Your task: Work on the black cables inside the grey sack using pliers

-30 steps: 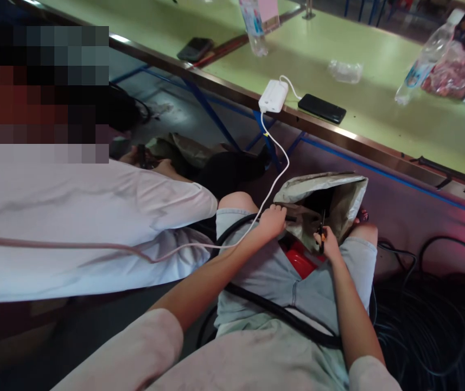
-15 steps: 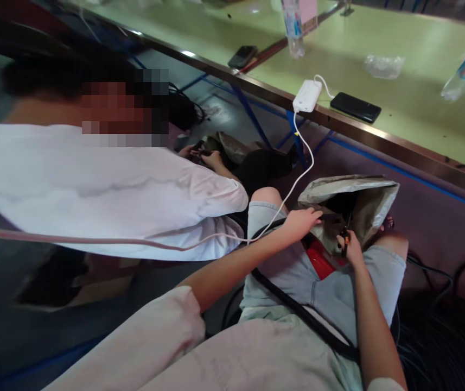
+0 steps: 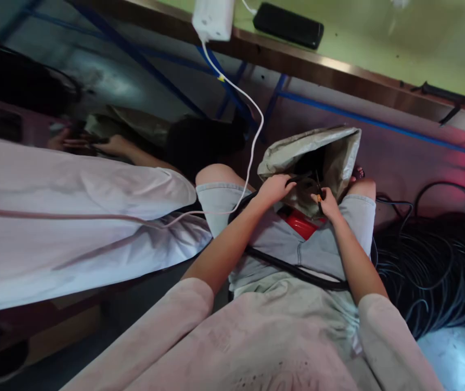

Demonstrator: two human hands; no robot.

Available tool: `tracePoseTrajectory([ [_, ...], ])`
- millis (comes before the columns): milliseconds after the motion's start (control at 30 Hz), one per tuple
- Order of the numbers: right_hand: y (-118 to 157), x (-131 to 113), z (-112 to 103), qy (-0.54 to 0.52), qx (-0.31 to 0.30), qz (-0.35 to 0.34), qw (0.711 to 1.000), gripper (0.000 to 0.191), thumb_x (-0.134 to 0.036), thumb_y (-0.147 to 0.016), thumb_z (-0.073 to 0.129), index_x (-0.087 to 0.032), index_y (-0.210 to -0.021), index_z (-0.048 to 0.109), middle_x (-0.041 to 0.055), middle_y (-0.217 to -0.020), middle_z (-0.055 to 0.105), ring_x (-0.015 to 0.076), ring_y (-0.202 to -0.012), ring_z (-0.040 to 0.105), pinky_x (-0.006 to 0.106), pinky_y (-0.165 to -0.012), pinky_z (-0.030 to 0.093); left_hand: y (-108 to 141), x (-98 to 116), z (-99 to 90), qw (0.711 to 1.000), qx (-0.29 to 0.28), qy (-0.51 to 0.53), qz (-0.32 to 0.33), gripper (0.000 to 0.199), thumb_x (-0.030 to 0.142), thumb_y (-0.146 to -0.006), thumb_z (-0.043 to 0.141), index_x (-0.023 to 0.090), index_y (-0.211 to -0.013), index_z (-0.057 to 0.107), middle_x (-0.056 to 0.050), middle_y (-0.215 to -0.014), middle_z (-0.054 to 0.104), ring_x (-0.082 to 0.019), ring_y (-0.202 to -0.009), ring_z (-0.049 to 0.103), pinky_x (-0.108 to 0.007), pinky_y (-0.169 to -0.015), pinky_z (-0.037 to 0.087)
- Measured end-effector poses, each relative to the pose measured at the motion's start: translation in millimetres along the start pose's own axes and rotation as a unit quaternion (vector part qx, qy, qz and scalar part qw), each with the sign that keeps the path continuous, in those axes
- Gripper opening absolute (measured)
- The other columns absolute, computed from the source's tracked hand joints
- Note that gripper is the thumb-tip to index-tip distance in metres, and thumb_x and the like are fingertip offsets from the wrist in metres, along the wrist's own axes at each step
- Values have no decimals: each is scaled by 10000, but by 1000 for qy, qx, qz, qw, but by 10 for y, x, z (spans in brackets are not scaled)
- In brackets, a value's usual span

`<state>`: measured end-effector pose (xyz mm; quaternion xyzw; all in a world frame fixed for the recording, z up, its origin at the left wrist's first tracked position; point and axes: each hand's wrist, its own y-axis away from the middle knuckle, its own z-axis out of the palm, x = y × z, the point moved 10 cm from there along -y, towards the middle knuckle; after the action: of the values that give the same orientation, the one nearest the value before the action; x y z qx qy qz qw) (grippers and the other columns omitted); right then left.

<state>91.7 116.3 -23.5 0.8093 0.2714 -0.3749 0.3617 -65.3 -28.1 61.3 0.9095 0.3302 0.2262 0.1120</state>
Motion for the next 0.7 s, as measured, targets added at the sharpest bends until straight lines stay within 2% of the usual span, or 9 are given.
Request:
tracePoseTrajectory([
  [167,80,-51,71,44,-36,27,998,603,-725,-735,723,-217,-1013,557,50,-994,673,219,-913,616,353,-848,471,12,-15,-14,1000,8,-4,-18,401,382,-1088,461,125,-1320,664,-165,-1245,706,-278,-1152,675,-371,-1010,513],
  [400,45,-62,132,52,-39,22,998,623,-756,-765,692,-208,-1036,575,44,-990,679,198,-894,617,328,-818,466,81,9,-43,1000,15,-25,-7,340,410,-1052,539,210,-1256,723,-127,-1216,716,-286,-1115,684,-382,-955,531],
  [500,43,4,163,42,-53,51,996,584,-761,-788,688,-212,-957,581,23,-846,672,176,-777,624,289,-699,469,95,22,-45,999,26,-30,5,318,398,-1045,554,218,-1241,729,-115,-1208,719,-279,-1112,682,-369,-941,529],
  [567,75,18,215,27,-86,66,994,566,-768,-805,682,-215,-866,577,11,-720,647,164,-654,616,272,-599,453,101,8,-43,999,27,-34,3,321,394,-1044,555,209,-1244,727,-120,-1220,716,-286,-1123,678,-373,-939,529],
  [700,156,-114,245,50,-133,35,989,612,-800,-823,663,-207,-690,585,38,-599,643,158,-522,578,281,-524,434,116,-7,-29,999,14,-41,-1,338,389,-1043,561,189,-1268,714,-137,-1240,712,-304,-1146,671,-384,-939,527],
])
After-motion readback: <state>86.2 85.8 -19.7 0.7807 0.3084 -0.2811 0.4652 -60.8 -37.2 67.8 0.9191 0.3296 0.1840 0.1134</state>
